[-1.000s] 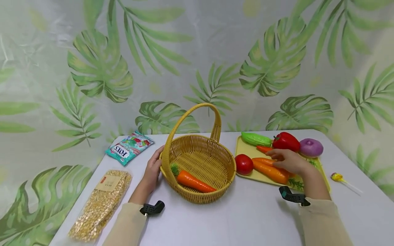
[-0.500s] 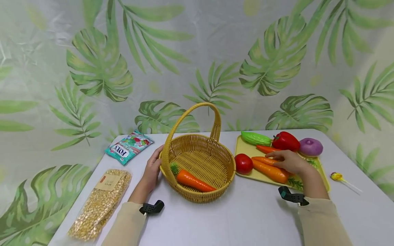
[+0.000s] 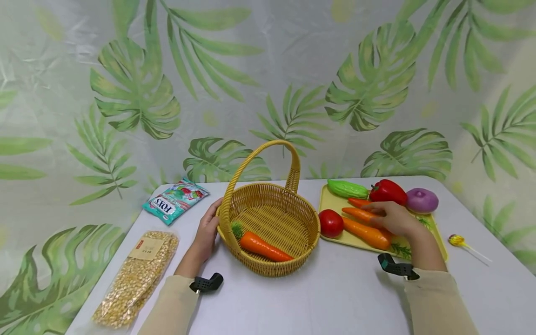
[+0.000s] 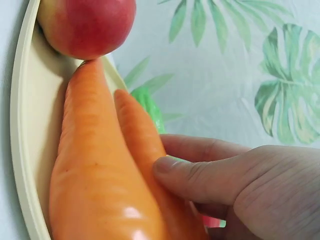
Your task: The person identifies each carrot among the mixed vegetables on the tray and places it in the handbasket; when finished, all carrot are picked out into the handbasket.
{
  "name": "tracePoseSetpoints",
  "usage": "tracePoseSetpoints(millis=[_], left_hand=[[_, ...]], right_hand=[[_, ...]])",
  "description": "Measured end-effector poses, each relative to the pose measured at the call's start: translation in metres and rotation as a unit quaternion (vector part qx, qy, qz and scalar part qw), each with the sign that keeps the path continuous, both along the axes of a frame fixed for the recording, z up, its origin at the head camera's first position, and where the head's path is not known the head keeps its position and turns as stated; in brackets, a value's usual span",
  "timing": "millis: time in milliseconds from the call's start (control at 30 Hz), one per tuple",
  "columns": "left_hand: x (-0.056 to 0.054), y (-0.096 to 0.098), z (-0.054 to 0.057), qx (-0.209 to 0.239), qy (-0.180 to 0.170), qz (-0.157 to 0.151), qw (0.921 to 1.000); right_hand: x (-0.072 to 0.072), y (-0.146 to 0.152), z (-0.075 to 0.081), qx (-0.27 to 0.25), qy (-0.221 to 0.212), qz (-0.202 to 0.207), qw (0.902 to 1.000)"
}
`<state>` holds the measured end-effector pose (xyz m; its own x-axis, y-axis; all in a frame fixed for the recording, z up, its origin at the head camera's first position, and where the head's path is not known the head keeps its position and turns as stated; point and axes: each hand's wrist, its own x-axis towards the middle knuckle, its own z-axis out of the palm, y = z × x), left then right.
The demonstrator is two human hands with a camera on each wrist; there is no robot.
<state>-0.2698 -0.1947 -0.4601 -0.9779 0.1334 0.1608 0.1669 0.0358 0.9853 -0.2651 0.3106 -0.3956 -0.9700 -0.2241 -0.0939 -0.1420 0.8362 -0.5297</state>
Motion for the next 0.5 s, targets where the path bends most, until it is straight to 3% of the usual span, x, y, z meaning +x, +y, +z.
tracePoseSetpoints(millis=[500], left_hand=[[0.001, 0.0, 0.0, 0.005, -0.004, 0.0, 1.0]], right_hand=[[0.008, -0.016, 0.027, -0.007, 0.082, 0.004, 0.9966]])
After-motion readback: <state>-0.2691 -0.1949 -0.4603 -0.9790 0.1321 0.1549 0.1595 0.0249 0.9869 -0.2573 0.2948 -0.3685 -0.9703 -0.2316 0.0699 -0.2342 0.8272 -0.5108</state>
